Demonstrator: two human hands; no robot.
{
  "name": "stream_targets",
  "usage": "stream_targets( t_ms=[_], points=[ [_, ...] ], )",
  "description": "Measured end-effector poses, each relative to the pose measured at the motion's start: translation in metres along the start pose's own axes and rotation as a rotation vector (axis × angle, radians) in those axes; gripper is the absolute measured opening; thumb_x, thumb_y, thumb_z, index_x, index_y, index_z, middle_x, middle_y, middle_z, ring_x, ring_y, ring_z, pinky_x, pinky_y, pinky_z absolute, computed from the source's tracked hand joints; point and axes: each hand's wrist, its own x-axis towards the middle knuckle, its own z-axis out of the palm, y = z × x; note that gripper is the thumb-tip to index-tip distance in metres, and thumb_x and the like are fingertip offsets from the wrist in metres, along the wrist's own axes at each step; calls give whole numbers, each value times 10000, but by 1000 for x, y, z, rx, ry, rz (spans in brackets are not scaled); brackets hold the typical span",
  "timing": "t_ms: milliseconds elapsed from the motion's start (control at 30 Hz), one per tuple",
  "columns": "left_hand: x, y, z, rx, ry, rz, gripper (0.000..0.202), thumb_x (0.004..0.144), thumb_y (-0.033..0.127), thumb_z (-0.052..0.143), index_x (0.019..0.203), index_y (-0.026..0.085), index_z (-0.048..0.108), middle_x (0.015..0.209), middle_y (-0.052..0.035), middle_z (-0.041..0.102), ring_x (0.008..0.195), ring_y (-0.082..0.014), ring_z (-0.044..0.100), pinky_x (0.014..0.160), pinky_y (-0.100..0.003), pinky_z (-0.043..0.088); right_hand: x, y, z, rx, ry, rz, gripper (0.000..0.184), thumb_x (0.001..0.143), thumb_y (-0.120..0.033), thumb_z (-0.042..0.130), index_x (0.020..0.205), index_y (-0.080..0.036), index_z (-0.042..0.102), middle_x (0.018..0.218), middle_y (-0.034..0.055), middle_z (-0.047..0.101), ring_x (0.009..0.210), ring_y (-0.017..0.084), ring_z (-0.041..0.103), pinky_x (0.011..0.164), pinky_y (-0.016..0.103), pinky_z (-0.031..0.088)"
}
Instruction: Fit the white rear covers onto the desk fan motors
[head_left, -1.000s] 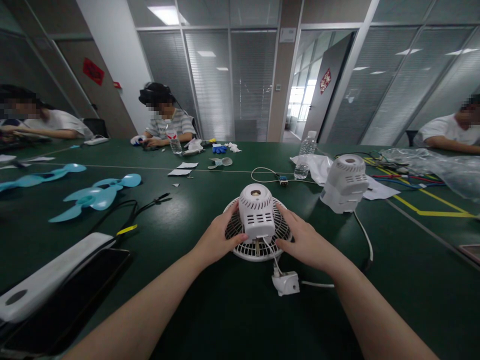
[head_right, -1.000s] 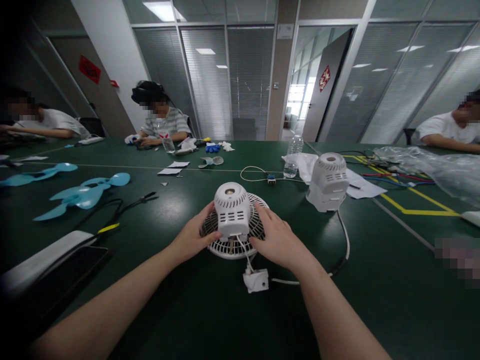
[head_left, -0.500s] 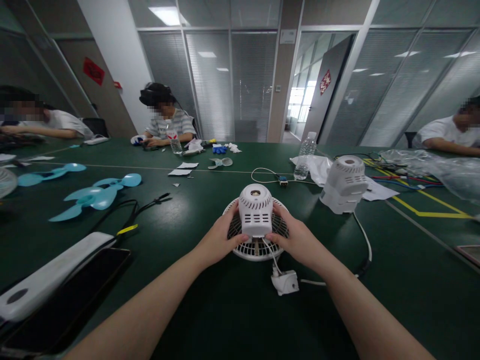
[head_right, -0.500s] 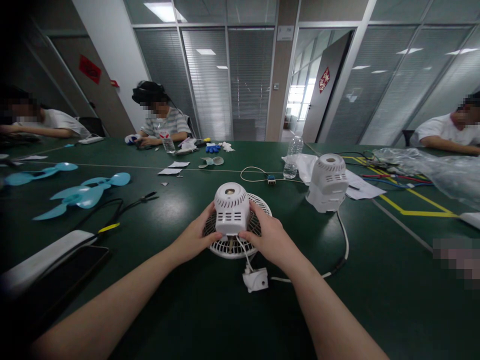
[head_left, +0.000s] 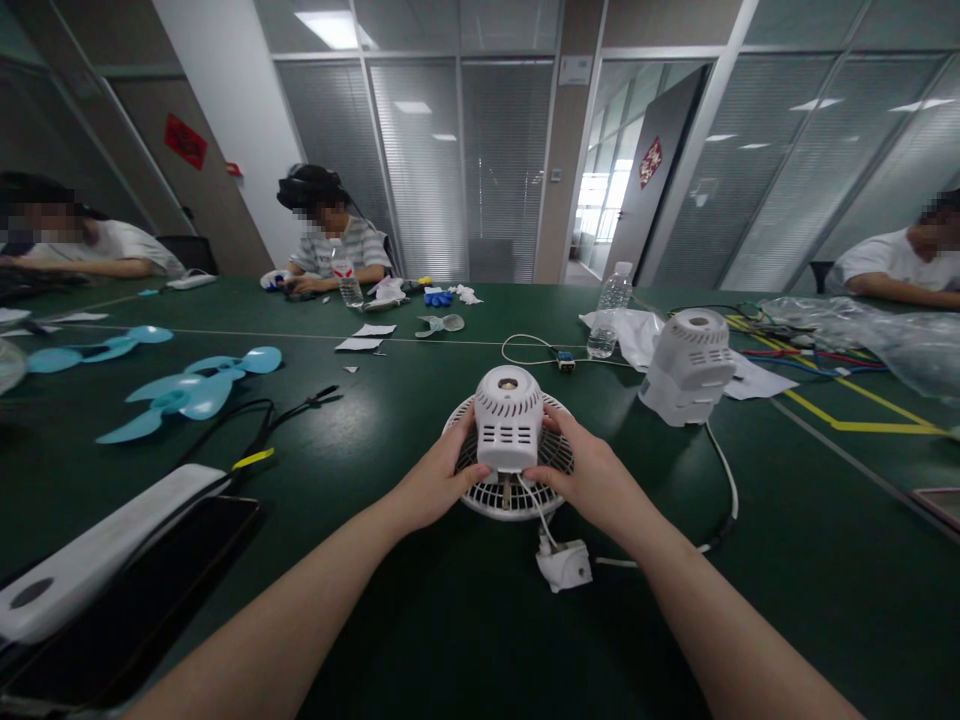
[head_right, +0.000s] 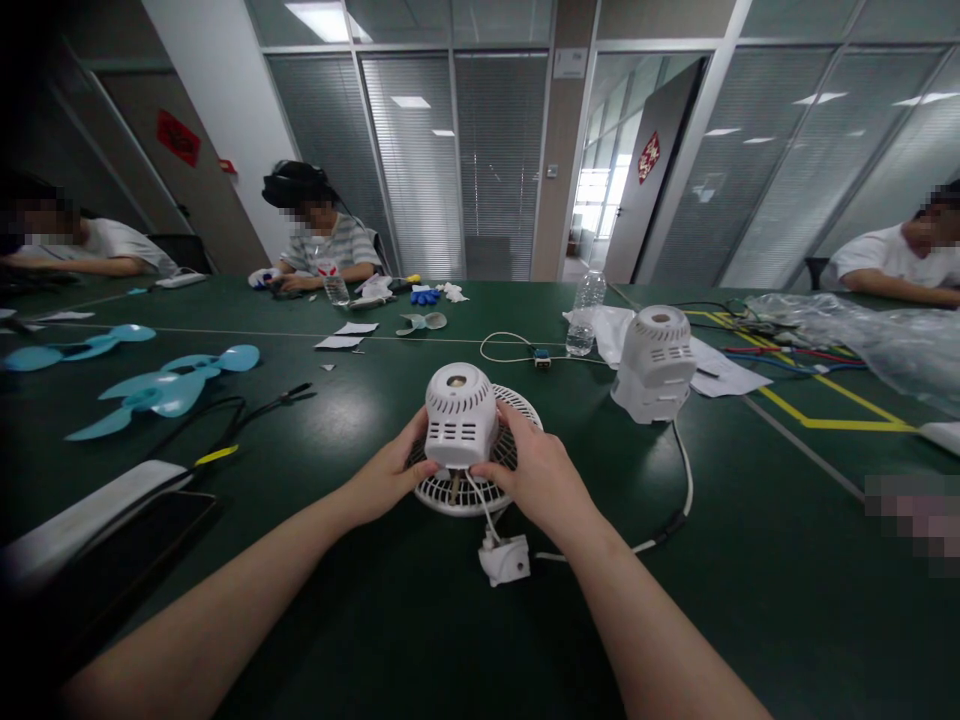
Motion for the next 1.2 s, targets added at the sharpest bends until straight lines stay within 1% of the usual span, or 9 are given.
stream_targets(
  t_ms=[133, 300, 400, 533, 667, 867, 1000, 1100, 1200],
  points=[
    [0, -1, 0, -2, -13, 10, 803, 897, 361, 561, 1536, 262, 85, 1591, -92, 250, 1456, -305, 252, 1188, -574, 190, -1, -2, 1, -38, 9, -5, 807, 772, -378, 734, 1457, -279, 320, 1451, 85, 499, 1315, 306, 490, 1100, 531, 367],
    [0, 0, -1, 16, -11, 20, 803, 902, 385, 557, 1537, 264, 81, 1600, -87, 224, 1461, -301, 241, 1190, -563, 193, -1, 0, 1, -61, -4, -40, 820, 783, -406, 709, 1472, -255, 291, 1485, 101, 453, 1358, 304, 433, 1106, 533, 347],
    [0, -3, -1, 27, -4, 30, 864, 886, 406, 586, 1540, 267, 39, 1608, -97, 190, 1467, -310, 219, 1195, -565, 172, -1, 2, 2, -79, 4, -53, 859, 766, -402, 715, 1484, -263, 265, 1504, 99, 423, 1382, 300, 394, 1111, 534, 328],
    [0, -7, -3, 38, 4, 35, 988, 861, 452, 623, 1534, 247, -70, 1606, -137, 173, 1469, -328, 202, 1189, -582, 166, -1, 4, 6, -83, 6, -30, 913, 765, -434, 699, 1508, -282, 189, 1550, 91, 347, 1416, 295, 338, 1123, 554, 284],
    [-1, -6, -6, 101, 29, 18, 1032, 839, 477, 650, 1534, 241, -75, 1603, -146, 180, 1470, -346, 184, 1185, -604, 153, 0, 5, 8, -58, -28, -17, 948, 774, -444, 681, 1522, -282, 120, 1591, 83, 261, 1450, 289, 271, 1150, 564, 215],
    [0, 2, -6, 47, 46, 34, 955, 855, 443, 642, 1540, 252, 4, 1590, -136, 234, 1451, -332, 255, 1184, -584, 189, 1, 7, 8, -37, -75, -13, 924, 807, -472, 645, 1528, -259, 108, 1594, 88, 259, 1462, 266, 246, 1175, 538, 169],
    [0, 1, -6, 21, 43, 40, 916, 864, 406, 631, 1540, 270, 29, 1595, -119, 225, 1453, -329, 251, 1190, -581, 177, 1, 8, 9, -36, -81, -7, 921, 813, -489, 636, 1529, -283, 95, 1593, 82, 263, 1462, 272, 247, 1174, 544, 151],
    [0, -1, -6, 31, 37, 49, 906, 868, 408, 621, 1541, 267, 31, 1604, -115, 195, 1461, -328, 226, 1195, -577, 163, 2, 9, 10, -52, -88, 0, 916, 816, -465, 637, 1527, -288, 87, 1581, 86, 293, 1459, 271, 253, 1167, 544, 144],
    [0, 0, -7, 46, 25, 52, 956, 844, 432, 645, 1541, 257, 14, 1601, -127, 199, 1458, -344, 229, 1185, -595, 177, 3, 13, 10, -67, -102, -12, 933, 809, -449, 652, 1527, -292, 77, 1574, 84, 309, 1452, 267, 270, 1156, 535, 163]
  ],
)
